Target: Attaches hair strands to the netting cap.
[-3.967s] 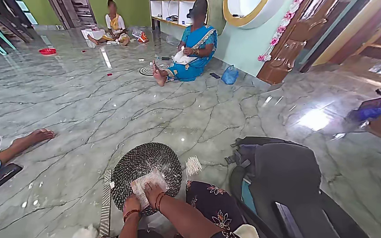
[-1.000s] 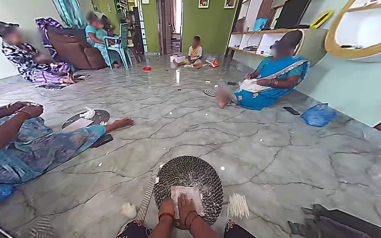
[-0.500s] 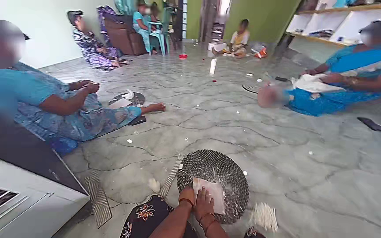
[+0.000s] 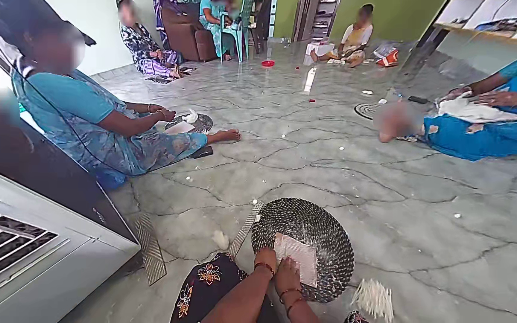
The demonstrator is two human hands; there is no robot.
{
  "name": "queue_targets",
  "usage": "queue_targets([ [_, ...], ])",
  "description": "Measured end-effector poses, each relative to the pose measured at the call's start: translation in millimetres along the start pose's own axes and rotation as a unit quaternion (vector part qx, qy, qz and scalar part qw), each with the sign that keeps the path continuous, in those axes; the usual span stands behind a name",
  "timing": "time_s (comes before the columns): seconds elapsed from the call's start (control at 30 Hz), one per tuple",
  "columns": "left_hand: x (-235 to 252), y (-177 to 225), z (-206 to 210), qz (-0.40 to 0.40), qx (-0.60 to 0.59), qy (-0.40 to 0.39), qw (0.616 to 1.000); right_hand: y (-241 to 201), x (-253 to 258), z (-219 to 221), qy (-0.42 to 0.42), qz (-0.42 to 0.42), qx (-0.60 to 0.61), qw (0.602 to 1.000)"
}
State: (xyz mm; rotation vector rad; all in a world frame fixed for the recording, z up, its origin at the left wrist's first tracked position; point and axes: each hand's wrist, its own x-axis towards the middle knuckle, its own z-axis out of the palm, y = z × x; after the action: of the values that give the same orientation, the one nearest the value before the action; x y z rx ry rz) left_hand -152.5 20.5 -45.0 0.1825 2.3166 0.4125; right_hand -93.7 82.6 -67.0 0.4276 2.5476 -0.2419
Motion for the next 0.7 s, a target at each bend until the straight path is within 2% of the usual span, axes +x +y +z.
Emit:
queue_targets([
  [0.17,11,-2,1,0.004,-0.019,0.02,1.0,24,18,-18,-0.029,-0.05,-0.041,0.997],
  [0.33,7,0,1,0.001,0.003,0.023,1.0,29,12,-4,0.019,-0.065,0.034,0.997],
  [0.47,10,-9,18,0.009,0.048,0.024,0.998,36,-3,-2,-0.013,-0.074,0.046,0.996],
  [0.63,27,-12,17,0.023,0.042,0.076,0.996,67,13,-28,0.021,0.009,0.061,0.998],
  [0.7,31,-12,18,0.016,0.032,0.077,0.996,77,18,-31,0.014,0.006,0.046,0.999],
])
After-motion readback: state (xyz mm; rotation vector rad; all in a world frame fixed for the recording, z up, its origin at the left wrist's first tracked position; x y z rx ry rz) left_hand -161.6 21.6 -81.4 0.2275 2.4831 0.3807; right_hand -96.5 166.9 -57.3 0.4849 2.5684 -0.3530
